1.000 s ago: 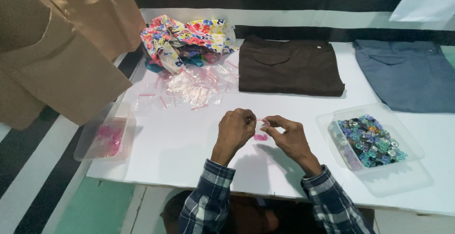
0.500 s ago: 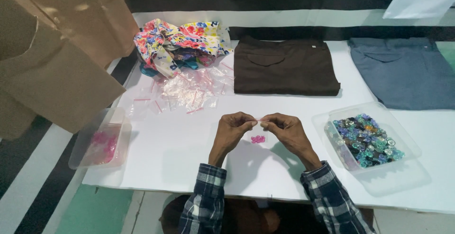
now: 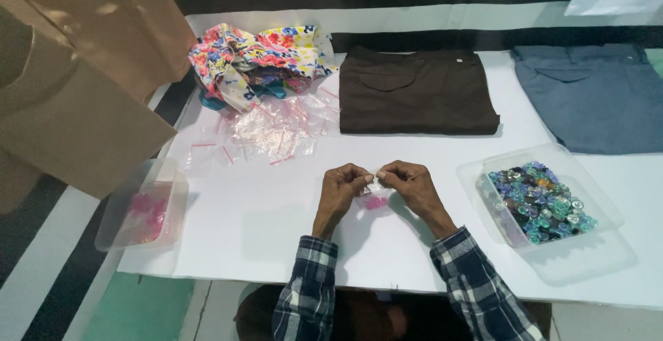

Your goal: The person picks small pink beads from a container, places them on a white table, and then puts them into small clear plastic bags. The person repeats this process multiple times, handling the beads and bags by hand.

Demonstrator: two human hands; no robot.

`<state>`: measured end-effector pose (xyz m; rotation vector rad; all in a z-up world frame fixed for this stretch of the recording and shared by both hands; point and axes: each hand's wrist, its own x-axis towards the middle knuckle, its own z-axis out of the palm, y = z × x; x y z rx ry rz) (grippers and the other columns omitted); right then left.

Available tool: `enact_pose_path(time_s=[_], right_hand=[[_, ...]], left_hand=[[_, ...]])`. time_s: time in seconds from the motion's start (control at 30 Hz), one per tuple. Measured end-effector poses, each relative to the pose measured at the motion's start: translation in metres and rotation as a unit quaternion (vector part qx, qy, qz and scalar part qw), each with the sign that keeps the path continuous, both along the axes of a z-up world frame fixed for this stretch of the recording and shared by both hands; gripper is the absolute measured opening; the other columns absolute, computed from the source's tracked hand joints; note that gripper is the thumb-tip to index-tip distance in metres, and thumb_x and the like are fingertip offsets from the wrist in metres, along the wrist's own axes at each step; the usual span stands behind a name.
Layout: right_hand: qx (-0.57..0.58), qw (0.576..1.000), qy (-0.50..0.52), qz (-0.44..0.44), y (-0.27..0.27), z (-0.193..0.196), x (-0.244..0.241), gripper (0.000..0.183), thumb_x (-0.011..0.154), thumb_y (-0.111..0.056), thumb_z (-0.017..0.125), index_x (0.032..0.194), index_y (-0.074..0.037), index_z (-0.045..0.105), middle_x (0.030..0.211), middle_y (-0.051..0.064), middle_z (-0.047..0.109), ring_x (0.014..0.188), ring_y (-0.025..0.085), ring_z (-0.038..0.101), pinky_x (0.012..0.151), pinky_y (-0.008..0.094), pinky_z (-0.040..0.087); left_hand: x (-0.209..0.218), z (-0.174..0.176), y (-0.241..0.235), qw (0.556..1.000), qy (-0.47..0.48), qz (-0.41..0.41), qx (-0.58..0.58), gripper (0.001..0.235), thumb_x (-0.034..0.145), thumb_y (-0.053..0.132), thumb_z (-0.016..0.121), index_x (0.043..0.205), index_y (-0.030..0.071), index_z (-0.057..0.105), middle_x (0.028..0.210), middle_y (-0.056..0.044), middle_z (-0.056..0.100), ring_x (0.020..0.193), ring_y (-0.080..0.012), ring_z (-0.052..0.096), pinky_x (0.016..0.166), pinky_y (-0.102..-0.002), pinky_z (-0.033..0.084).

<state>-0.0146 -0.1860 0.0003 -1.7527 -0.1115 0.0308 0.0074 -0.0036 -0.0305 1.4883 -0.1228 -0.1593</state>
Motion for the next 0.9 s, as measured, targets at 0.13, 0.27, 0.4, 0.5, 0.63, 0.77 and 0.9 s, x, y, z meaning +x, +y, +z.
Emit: enact_pose_path(time_s=[0.13, 0.27, 0.4, 0.5, 0.63, 0.77, 0.9], right_hand=[[-0.018, 0.999, 0.014, 0.023, 0.004, 0.014, -0.009, 0.026, 0.093, -0.016, 0.070, 0.116, -0.005, 0.072, 0.092, 0.019, 0.075, 0.087, 0.020, 0.068, 0.075, 0.035, 0.058], [0.042, 0.992, 0.110, 0.054, -0.002, -0.001, -0.007, 0.036, 0.086, -0.010, 0.075, 0.120, -0.001, 0.066, 0.096, 0.017, 0.074, 0.084, 0.021, 0.068, 0.069, 0.029, 0.059], [0.097, 0.991, 0.085, 0.015, -0.014, -0.046, 0.020, 0.023, 0.084, -0.010, 0.080, 0.104, 0.000, 0.073, 0.087, 0.017, 0.074, 0.078, 0.021, 0.071, 0.066, 0.032, 0.063], [0.172, 0.977, 0.112, -0.060, -0.002, -0.007, 0.000, 0.019, 0.091, -0.011, 0.071, 0.109, -0.003, 0.070, 0.084, 0.012, 0.071, 0.075, 0.020, 0.072, 0.063, 0.030, 0.063], [0.179, 0.974, 0.117, -0.070, 0.000, -0.011, 0.003, 0.026, 0.090, -0.013, 0.072, 0.113, -0.003, 0.069, 0.086, 0.011, 0.071, 0.076, 0.019, 0.073, 0.065, 0.031, 0.064], [0.178, 0.975, 0.112, -0.069, -0.001, -0.020, 0.006, 0.031, 0.091, -0.010, 0.072, 0.120, -0.001, 0.067, 0.090, 0.014, 0.073, 0.075, 0.017, 0.071, 0.068, 0.029, 0.064], [0.228, 0.962, 0.132, -0.067, 0.002, 0.001, -0.004, 0.053, 0.088, -0.010, 0.072, 0.138, -0.003, 0.056, 0.100, 0.013, 0.072, 0.081, 0.016, 0.072, 0.077, 0.029, 0.064]], left_hand=[[-0.006, 0.002, -0.002, 0.995, 0.038, 0.055, -0.073, 0.014, 0.086, 0.012, 0.078, 0.097, 0.003, 0.075, 0.080, -0.011, 0.072, 0.068, -0.0107, 0.064, 0.062, -0.026, 0.061], [-0.009, 0.003, -0.001, 0.968, 0.097, 0.168, -0.161, 0.019, 0.090, 0.012, 0.073, 0.103, -0.001, 0.068, 0.091, -0.010, 0.071, 0.077, -0.0144, 0.069, 0.070, -0.030, 0.065], [-0.015, 0.013, -0.003, 0.958, 0.106, 0.186, -0.190, 0.018, 0.090, 0.014, 0.075, 0.100, 0.002, 0.066, 0.096, -0.013, 0.075, 0.085, -0.0225, 0.075, 0.076, -0.034, 0.065], [-0.022, 0.011, -0.004, 0.962, 0.121, 0.170, -0.177, 0.016, 0.089, 0.009, 0.074, 0.098, -0.002, 0.065, 0.089, -0.015, 0.072, 0.082, -0.0239, 0.075, 0.079, -0.038, 0.066], [-0.026, 0.009, -0.004, 0.955, 0.145, 0.153, -0.210, 0.022, 0.089, 0.011, 0.073, 0.103, -0.002, 0.064, 0.101, -0.022, 0.074, 0.092, -0.0307, 0.075, 0.083, -0.040, 0.064], [-0.021, -0.011, 0.001, 0.946, 0.169, 0.106, -0.257, 0.024, 0.091, 0.009, 0.069, 0.108, -0.001, 0.056, 0.100, -0.024, 0.069, 0.096, -0.0390, 0.073, 0.087, -0.049, 0.062], [-0.018, -0.011, 0.002, 0.937, 0.183, 0.099, -0.282, 0.027, 0.092, 0.008, 0.068, 0.113, 0.000, 0.054, 0.100, -0.024, 0.065, 0.098, -0.0451, 0.071, 0.087, -0.051, 0.062]])
